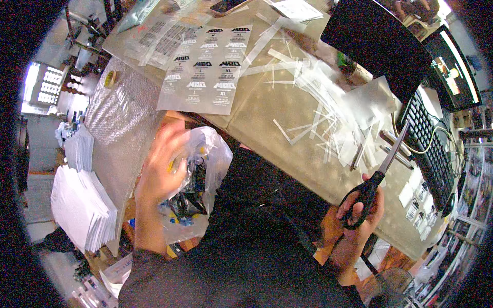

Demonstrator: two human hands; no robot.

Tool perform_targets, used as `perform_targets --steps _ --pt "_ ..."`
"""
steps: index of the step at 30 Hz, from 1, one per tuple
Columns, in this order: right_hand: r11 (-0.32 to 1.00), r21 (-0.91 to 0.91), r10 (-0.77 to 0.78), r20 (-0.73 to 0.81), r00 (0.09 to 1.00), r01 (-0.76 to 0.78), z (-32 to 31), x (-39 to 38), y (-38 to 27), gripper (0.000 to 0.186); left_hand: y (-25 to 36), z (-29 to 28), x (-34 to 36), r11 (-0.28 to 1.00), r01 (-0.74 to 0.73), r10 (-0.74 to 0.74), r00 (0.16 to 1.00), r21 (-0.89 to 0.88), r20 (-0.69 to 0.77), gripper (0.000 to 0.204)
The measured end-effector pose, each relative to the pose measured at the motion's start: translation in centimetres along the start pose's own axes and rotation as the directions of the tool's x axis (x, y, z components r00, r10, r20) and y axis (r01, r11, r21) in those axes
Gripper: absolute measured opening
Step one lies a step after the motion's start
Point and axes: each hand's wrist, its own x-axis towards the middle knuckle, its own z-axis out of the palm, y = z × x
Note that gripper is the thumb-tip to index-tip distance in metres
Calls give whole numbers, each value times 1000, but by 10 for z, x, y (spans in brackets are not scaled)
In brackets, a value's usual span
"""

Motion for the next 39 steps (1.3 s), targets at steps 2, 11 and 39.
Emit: perform_targets --steps 2,11,39 --pt "1000 -11 -4 5 1000 4 0 -2 -7 72 -16 14 39 945 -77 89 996 319 -24 57" --pt "991 44 126 -66 990 -123 -30 -41 10 80 20 43 71 984 -60 -2 935 -165 -355 28" --pt "832 -111 526 465 712 -543 30 -36 20 70 101 131 57 968 -152 113 975 -199 -193 21"
